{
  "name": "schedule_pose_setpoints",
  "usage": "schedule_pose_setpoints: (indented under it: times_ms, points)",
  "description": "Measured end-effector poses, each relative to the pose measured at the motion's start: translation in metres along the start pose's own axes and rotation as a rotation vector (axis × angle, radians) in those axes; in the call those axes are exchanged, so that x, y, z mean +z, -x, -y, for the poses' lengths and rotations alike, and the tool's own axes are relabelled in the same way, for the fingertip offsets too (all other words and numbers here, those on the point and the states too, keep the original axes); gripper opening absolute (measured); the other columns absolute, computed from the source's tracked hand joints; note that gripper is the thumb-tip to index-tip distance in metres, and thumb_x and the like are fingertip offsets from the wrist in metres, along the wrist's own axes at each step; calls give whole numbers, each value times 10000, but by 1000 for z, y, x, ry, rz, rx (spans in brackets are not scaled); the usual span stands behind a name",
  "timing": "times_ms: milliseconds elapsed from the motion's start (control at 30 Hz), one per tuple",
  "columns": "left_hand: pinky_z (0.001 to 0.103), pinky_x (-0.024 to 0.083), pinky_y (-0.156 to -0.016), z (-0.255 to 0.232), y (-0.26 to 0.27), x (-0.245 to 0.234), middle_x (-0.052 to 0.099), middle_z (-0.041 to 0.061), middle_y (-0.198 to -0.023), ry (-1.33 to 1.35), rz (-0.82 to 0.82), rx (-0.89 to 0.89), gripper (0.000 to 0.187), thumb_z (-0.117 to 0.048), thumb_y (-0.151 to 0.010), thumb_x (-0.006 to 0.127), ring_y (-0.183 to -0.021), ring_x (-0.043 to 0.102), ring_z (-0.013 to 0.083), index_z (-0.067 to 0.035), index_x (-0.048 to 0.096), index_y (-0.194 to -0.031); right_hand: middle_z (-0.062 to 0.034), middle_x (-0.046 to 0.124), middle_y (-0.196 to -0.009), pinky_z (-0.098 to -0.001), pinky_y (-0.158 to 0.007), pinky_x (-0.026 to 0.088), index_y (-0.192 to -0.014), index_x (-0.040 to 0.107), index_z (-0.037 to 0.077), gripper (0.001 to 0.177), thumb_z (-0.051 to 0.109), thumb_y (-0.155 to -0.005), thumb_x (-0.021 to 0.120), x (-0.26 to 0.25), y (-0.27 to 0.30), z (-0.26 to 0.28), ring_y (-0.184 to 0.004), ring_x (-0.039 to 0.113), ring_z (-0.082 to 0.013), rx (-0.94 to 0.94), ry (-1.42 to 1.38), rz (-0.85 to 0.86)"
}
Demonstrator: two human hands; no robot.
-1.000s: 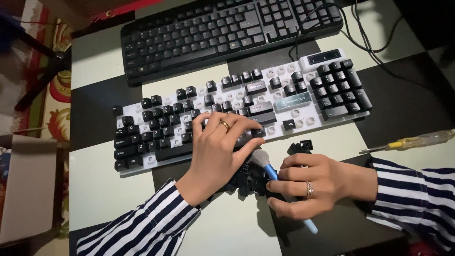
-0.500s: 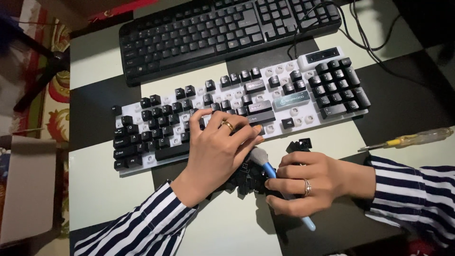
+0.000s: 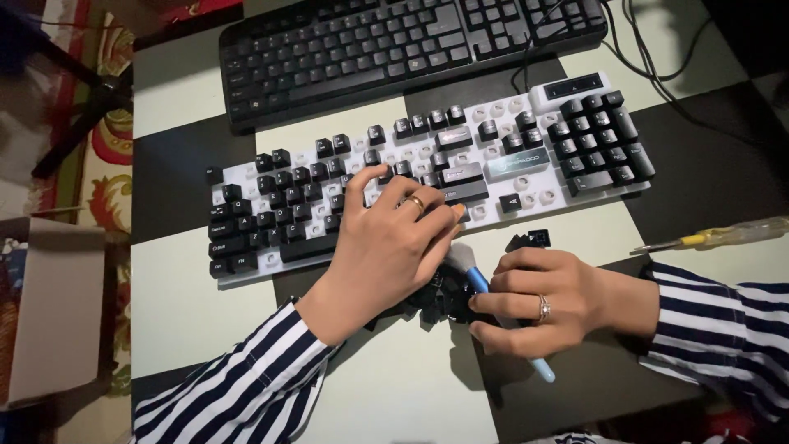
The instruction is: The person assembles keycaps and switches onto a mechanical keyboard body using their hands and a brush tool.
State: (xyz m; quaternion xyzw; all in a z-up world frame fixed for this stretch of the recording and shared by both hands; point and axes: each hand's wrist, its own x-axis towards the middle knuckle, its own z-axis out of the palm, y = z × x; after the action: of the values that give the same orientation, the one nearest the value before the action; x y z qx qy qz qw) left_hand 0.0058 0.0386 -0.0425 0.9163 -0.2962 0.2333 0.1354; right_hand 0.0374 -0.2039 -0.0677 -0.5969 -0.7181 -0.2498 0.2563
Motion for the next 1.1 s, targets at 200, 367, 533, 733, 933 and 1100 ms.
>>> schedule_pose_setpoints:
  times_ms: [200, 367, 533, 733, 933, 1100]
  points:
    - [506, 268, -1169, 5, 4, 7, 688, -44, -1024, -16, 20, 36, 125, -257, -981, 701, -1055, 611, 150, -180, 760, -1060, -36, 703, -1042, -340, -744, 581, -1128, 632, 146, 240, 320, -1013, 751, -1, 1, 0, -792, 661, -142, 7, 4, 27]
    - [522, 271, -1184, 7, 1, 3, 691, -37, -1006, 55, 58, 2, 118, -256, -974, 692, -1054, 622, 157, -168, 746, -1032, -31, 693, -1034, -333, -728, 569, -1133, 630, 158, 231, 326, -1018, 739, 0, 3, 0, -782, 657, -133, 12, -4, 20]
    - [542, 261, -1199, 3, 2, -18, 697, 6, -1095, 229, 52, -81, 216, -295, -994, 682, -1097, 635, 186, -129, 712, -1127, -22, 673, -989, -328, -701, 556, -1116, 660, 158, 198, 301, -1006, 743, -4, 5, -3, -732, 626, -146, 0, 31, 4]
    - [515, 309, -1111, -18, 28, -40, 674, 48, -1148, 355, 63, -138, 488, -497, -871, 745, -1108, 621, 232, -122, 676, -1175, -16, 670, -985, -322, -678, 525, -1139, 678, 176, 238, 283, -946, 767, -5, 4, -4, -723, 621, -150, 15, 3, 8]
    - [487, 353, -1095, -29, 47, -17, 673, 44, -1173, 262, 81, -59, 445, -414, -904, 746, -1120, 620, 236, -109, 685, -1223, -3, 669, -949, -308, -669, 515, -1066, 706, 176, 172, 238, -924, 781, -4, 4, -5, -708, 605, -140, 64, 12, -29]
    - [451, 397, -1042, -24, 48, -8, 698, -6, -1096, 313, 92, -108, 154, -265, -958, 729, -1064, 633, 193, -134, 722, -1039, -2, 660, -932, -318, -680, 525, -1070, 713, 168, 188, 262, -929, 794, -5, 3, -8, -713, 608, -143, 30, -19, -10]
